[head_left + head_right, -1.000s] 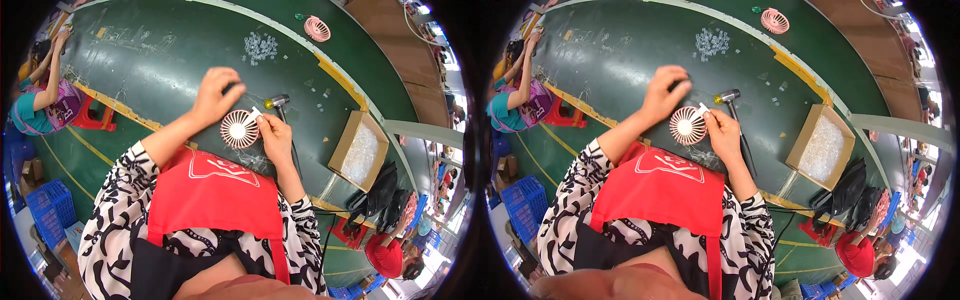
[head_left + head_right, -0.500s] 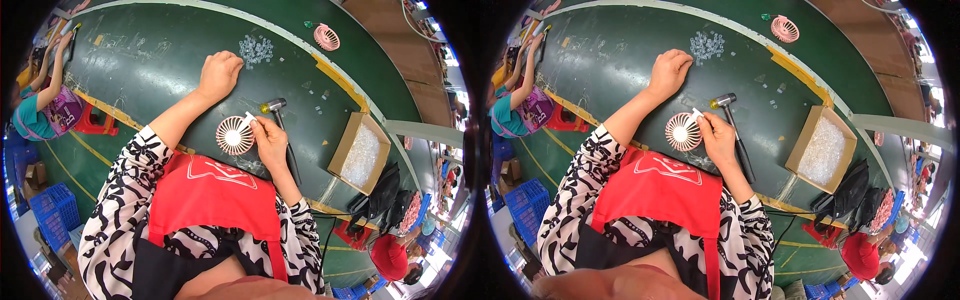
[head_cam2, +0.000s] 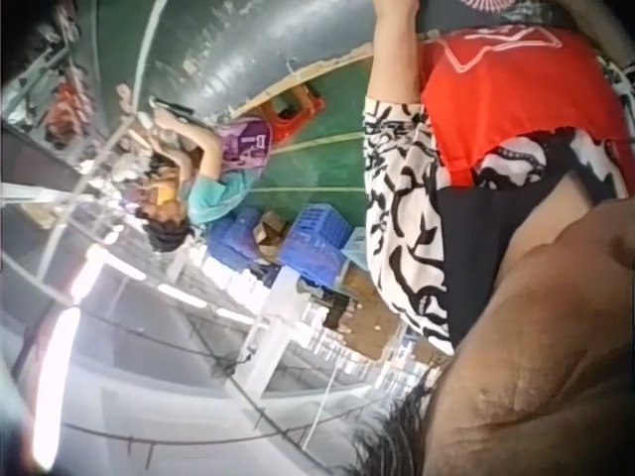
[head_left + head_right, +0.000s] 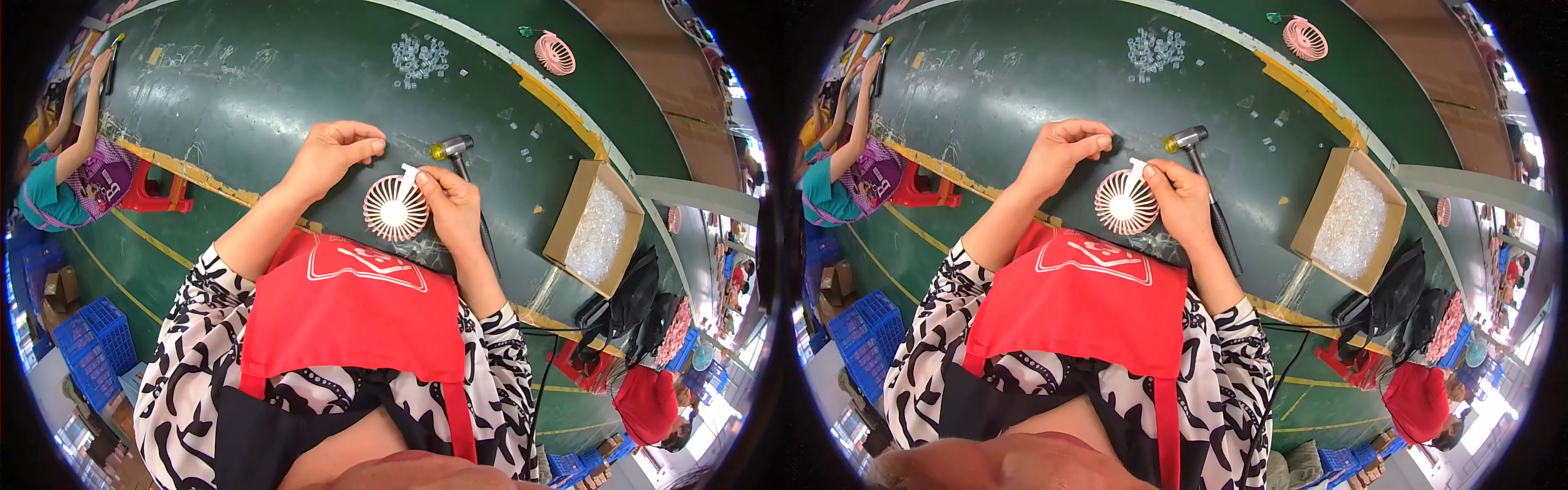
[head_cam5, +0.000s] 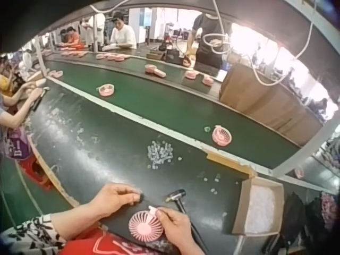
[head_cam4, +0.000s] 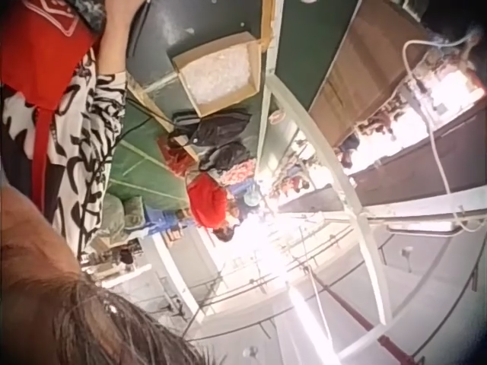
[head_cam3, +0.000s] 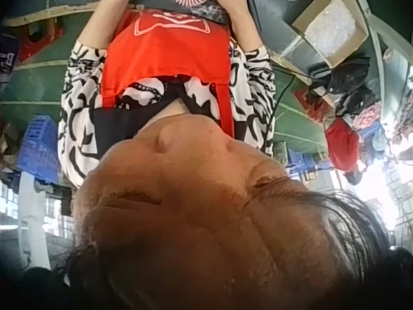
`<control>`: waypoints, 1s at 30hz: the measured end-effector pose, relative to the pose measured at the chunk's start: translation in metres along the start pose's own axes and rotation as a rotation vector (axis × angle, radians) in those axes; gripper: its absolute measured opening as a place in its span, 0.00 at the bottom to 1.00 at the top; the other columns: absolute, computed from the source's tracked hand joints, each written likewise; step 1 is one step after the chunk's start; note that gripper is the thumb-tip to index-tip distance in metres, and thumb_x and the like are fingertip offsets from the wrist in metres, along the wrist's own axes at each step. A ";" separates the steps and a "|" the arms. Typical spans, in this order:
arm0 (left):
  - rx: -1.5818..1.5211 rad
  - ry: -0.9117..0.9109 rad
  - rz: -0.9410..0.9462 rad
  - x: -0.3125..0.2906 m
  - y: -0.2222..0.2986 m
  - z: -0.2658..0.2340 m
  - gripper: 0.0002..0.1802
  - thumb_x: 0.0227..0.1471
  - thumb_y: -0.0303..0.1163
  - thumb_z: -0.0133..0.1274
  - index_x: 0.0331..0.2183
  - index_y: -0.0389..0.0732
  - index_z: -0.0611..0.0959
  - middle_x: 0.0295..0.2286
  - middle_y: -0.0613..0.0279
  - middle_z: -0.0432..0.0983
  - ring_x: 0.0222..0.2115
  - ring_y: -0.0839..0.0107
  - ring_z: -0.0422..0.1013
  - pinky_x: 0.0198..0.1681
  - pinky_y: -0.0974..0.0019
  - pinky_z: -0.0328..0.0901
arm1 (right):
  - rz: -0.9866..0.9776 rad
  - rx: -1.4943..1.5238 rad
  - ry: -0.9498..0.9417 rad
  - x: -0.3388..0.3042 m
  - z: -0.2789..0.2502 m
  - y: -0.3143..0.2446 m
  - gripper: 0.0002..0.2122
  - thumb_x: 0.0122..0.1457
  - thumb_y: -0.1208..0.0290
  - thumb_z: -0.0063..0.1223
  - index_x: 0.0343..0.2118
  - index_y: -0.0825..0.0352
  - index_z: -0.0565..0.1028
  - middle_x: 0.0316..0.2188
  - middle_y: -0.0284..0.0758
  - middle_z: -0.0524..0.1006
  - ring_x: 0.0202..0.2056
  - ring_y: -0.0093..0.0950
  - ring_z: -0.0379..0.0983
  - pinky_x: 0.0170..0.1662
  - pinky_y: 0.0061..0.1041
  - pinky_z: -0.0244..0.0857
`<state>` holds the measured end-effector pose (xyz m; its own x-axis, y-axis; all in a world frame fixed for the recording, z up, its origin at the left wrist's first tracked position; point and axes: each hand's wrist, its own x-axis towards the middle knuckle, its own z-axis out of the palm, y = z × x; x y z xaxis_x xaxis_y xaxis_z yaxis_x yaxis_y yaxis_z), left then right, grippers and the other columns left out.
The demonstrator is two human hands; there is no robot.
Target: The person assembles portable fan covers by fitting components into the fan grilles by hand, securing them with a small mallet, and placing the assembled units onto the conveyor line.
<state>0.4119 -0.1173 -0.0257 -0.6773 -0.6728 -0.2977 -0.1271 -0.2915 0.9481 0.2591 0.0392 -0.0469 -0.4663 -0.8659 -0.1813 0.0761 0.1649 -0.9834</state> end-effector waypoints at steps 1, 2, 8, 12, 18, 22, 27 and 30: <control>-0.072 -0.029 -0.081 -0.004 0.001 -0.004 0.11 0.53 0.27 0.59 0.38 0.32 0.84 0.30 0.61 0.80 0.29 0.78 0.72 0.36 0.75 0.68 | 0.022 0.055 -0.015 0.001 0.000 0.000 0.10 0.61 0.72 0.57 0.40 0.74 0.79 0.28 0.27 0.79 0.28 0.14 0.71 0.32 0.14 0.66; -0.072 -0.026 -0.084 -0.008 0.000 -0.006 0.11 0.53 0.27 0.59 0.38 0.32 0.84 0.30 0.61 0.80 0.29 0.78 0.72 0.36 0.75 0.68 | 0.043 0.111 -0.030 0.000 0.000 0.000 0.10 0.61 0.72 0.57 0.40 0.75 0.79 0.28 0.27 0.79 0.29 0.14 0.72 0.33 0.15 0.66; -0.347 -0.145 -0.202 -0.023 -0.007 -0.009 0.12 0.53 0.27 0.60 0.40 0.33 0.83 0.31 0.59 0.81 0.30 0.77 0.73 0.38 0.74 0.69 | 0.094 0.191 -0.119 -0.007 0.004 -0.010 0.09 0.61 0.73 0.57 0.39 0.74 0.79 0.30 0.30 0.80 0.31 0.16 0.73 0.35 0.16 0.68; -0.357 -0.169 -0.218 -0.031 -0.005 -0.005 0.10 0.52 0.25 0.60 0.38 0.33 0.83 0.31 0.58 0.81 0.31 0.75 0.74 0.39 0.71 0.71 | 0.066 0.176 -0.144 -0.013 0.009 -0.014 0.10 0.61 0.72 0.57 0.39 0.74 0.80 0.30 0.30 0.80 0.30 0.16 0.73 0.35 0.16 0.68; -0.262 -0.180 -0.200 -0.037 -0.003 -0.004 0.11 0.51 0.24 0.61 0.39 0.32 0.83 0.32 0.57 0.81 0.32 0.72 0.76 0.39 0.70 0.72 | 0.062 0.131 -0.160 -0.016 0.012 -0.015 0.10 0.61 0.72 0.57 0.39 0.74 0.80 0.30 0.30 0.80 0.30 0.16 0.73 0.35 0.16 0.68; -0.121 -0.182 -0.102 -0.044 0.004 -0.002 0.10 0.52 0.23 0.59 0.38 0.31 0.84 0.32 0.58 0.82 0.33 0.74 0.76 0.40 0.72 0.71 | 0.060 0.061 -0.147 -0.019 0.014 -0.023 0.09 0.61 0.72 0.56 0.39 0.74 0.80 0.29 0.29 0.80 0.30 0.16 0.73 0.35 0.16 0.68; 0.070 -0.126 -0.014 -0.053 0.003 0.006 0.09 0.52 0.24 0.59 0.37 0.31 0.85 0.31 0.59 0.82 0.31 0.77 0.76 0.37 0.73 0.72 | -0.163 -0.105 -0.119 -0.021 0.018 -0.015 0.09 0.61 0.72 0.56 0.38 0.74 0.79 0.30 0.30 0.79 0.31 0.15 0.72 0.35 0.16 0.67; 0.060 -0.109 -0.034 -0.051 0.003 0.009 0.10 0.53 0.25 0.59 0.38 0.31 0.84 0.31 0.60 0.82 0.31 0.78 0.76 0.37 0.74 0.71 | -0.150 -0.084 -0.129 -0.021 0.017 -0.015 0.09 0.61 0.72 0.56 0.38 0.74 0.79 0.29 0.29 0.79 0.31 0.15 0.72 0.34 0.16 0.67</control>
<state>0.4392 -0.0778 -0.0068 -0.7463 -0.5840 -0.3193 -0.1928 -0.2694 0.9435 0.2830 0.0468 -0.0290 -0.3495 -0.9361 -0.0382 -0.0619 0.0638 -0.9960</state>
